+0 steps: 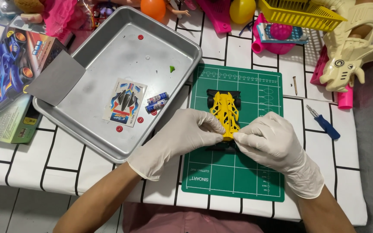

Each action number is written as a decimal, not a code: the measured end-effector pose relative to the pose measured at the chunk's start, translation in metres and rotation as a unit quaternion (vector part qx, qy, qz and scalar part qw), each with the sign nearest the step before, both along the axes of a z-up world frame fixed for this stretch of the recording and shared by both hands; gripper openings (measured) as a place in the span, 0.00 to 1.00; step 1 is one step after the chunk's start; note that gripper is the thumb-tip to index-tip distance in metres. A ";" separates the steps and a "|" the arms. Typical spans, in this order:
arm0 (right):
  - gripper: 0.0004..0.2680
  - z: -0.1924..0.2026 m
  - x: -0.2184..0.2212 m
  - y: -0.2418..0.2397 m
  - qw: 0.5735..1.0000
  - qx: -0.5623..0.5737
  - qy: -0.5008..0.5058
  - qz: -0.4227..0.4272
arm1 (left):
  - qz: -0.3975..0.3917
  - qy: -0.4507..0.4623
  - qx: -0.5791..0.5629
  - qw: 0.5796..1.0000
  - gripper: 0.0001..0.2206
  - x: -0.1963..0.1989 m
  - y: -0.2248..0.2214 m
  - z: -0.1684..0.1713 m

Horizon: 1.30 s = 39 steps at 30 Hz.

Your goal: Assembling a toy car by installing batteries, attaching the body shell, and using a screwdriver to secure it.

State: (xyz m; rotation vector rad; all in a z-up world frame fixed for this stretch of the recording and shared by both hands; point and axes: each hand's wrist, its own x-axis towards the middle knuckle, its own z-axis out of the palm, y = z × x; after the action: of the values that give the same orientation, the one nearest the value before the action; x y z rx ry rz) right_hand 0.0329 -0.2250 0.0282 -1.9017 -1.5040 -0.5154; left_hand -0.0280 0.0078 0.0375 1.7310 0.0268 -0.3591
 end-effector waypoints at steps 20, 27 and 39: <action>0.05 -0.008 0.003 -0.003 0.994 -0.046 -0.093 -0.024 | -0.039 -0.180 0.137 0.973 0.09 -0.009 -0.005 -0.028; 0.05 -0.006 0.001 -0.003 0.990 -0.064 -0.122 -0.037 | -0.023 -0.389 0.340 0.856 0.01 -0.018 -0.011 -0.033; 0.07 -0.006 -0.006 -0.001 0.978 -0.091 -0.182 -0.041 | -0.022 -0.514 0.368 0.774 0.02 -0.022 -0.010 -0.056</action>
State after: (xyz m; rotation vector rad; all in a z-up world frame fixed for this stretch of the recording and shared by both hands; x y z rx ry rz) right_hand 0.0274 -0.2257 0.0224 -2.0994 -1.7592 -0.8260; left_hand -0.0496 -0.0020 -0.0188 2.4980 -0.7635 0.7163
